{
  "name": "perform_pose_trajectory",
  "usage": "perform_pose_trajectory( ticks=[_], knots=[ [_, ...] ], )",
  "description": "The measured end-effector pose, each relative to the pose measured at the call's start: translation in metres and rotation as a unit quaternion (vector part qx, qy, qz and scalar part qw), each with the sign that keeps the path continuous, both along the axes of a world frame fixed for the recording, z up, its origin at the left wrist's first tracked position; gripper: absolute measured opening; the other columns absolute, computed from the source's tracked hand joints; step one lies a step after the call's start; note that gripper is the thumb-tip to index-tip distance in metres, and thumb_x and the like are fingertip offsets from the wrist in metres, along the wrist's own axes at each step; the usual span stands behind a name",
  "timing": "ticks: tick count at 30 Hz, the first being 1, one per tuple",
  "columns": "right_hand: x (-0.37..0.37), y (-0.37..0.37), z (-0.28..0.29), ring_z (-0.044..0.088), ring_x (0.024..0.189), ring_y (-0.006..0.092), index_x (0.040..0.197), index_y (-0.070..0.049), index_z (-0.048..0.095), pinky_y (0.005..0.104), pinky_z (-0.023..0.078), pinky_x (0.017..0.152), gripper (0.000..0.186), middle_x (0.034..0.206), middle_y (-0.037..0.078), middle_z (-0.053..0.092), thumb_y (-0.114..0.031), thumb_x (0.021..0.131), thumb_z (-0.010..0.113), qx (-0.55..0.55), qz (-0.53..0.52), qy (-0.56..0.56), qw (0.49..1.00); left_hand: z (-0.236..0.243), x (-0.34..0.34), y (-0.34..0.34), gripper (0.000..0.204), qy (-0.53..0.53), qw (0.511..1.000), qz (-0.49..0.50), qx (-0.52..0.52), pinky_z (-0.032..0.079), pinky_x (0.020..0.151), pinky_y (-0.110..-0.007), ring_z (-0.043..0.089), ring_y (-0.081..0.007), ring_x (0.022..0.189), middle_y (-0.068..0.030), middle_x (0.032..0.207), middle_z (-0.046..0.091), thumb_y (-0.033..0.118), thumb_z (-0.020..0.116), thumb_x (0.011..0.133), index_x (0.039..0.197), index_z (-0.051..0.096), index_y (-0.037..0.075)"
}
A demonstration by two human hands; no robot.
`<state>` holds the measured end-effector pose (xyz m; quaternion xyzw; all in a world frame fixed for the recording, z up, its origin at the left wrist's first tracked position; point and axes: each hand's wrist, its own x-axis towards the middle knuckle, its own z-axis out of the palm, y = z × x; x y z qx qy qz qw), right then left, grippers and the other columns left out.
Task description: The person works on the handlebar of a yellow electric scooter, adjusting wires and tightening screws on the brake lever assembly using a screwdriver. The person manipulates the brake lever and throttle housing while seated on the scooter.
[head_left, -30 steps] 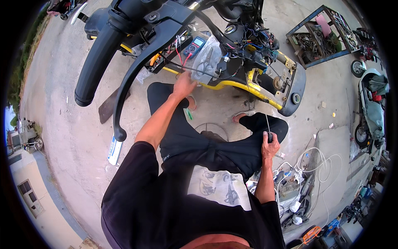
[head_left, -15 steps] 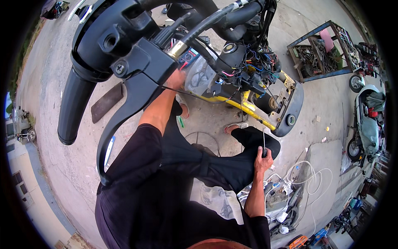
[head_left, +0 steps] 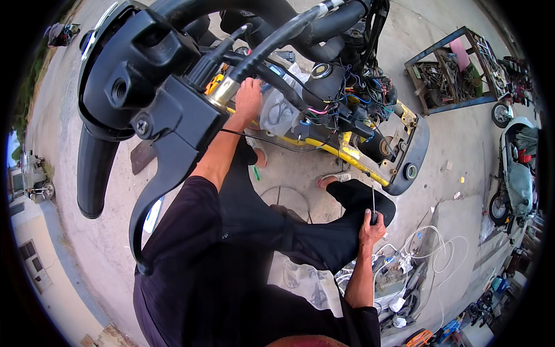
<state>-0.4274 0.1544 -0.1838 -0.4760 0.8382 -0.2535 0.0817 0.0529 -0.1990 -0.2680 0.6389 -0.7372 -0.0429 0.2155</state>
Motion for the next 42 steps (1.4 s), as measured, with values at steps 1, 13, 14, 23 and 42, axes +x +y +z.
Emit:
perform_pose_trajectory(
  ticks=[1, 13, 14, 23, 42],
  knots=[
    [-0.001, 0.001, -0.001, 0.061, 0.057, 0.0314, 0.095, -0.007, 0.073, 0.0441, 0.049, 0.059, 0.032, 0.069, 0.015, 0.066, -0.037, 0.092, 0.081, -0.002, 0.001, -0.001, 1.000, -0.012, 0.003, -0.003, 0.043, -0.006, 0.998, -0.048, 0.026, 0.047, 0.101, -0.053, 0.057, -0.0401, 0.115, -0.0184, 0.123, 0.056, 0.008, 0.070, 0.085, 0.126, 0.057, 0.004],
    [0.009, -0.009, 0.010, 0.069, 0.065, 0.0350, 0.096, -0.007, 0.075, 0.0432, 0.055, 0.065, 0.030, 0.074, 0.017, 0.070, -0.036, 0.093, 0.080, 0.005, 0.001, 0.015, 1.000, -0.062, 0.006, -0.026, 0.073, -0.090, 0.996, 0.022, 0.009, 0.055, 0.099, -0.051, 0.055, -0.0396, 0.124, -0.0165, 0.130, 0.052, 0.021, 0.089, 0.078, 0.137, 0.049, 0.004],
    [0.009, -0.009, 0.010, 0.069, 0.065, 0.0350, 0.096, -0.007, 0.075, 0.0431, 0.055, 0.065, 0.030, 0.074, 0.017, 0.070, -0.036, 0.093, 0.080, 0.009, -0.001, 0.009, 1.000, -0.052, 0.008, -0.028, 0.071, -0.119, 0.991, 0.025, 0.051, 0.055, 0.099, -0.050, 0.056, -0.0396, 0.123, -0.0166, 0.129, 0.052, 0.022, 0.089, 0.079, 0.136, 0.049, 0.004],
    [0.005, -0.006, 0.002, 0.068, 0.063, 0.0358, 0.094, -0.008, 0.074, 0.0446, 0.053, 0.063, 0.031, 0.073, 0.017, 0.070, -0.038, 0.092, 0.082, 0.011, 0.006, 0.008, 1.000, -0.065, 0.073, -0.008, 0.050, -0.277, 0.948, -0.102, -0.119, 0.050, 0.101, -0.053, 0.062, -0.0424, 0.116, -0.0241, 0.125, 0.062, 0.021, 0.067, 0.093, 0.135, 0.053, -0.001],
    [0.009, -0.017, 0.004, 0.069, 0.064, 0.0348, 0.095, -0.008, 0.074, 0.0436, 0.054, 0.064, 0.031, 0.075, 0.016, 0.071, -0.038, 0.093, 0.081, 0.011, 0.015, 0.001, 1.000, -0.058, 0.185, -0.112, 0.049, 0.053, 0.971, 0.170, 0.157, 0.047, 0.102, -0.051, 0.060, -0.0473, 0.118, -0.0299, 0.123, 0.065, 0.036, 0.060, 0.100, 0.129, 0.061, -0.004]
  ],
)
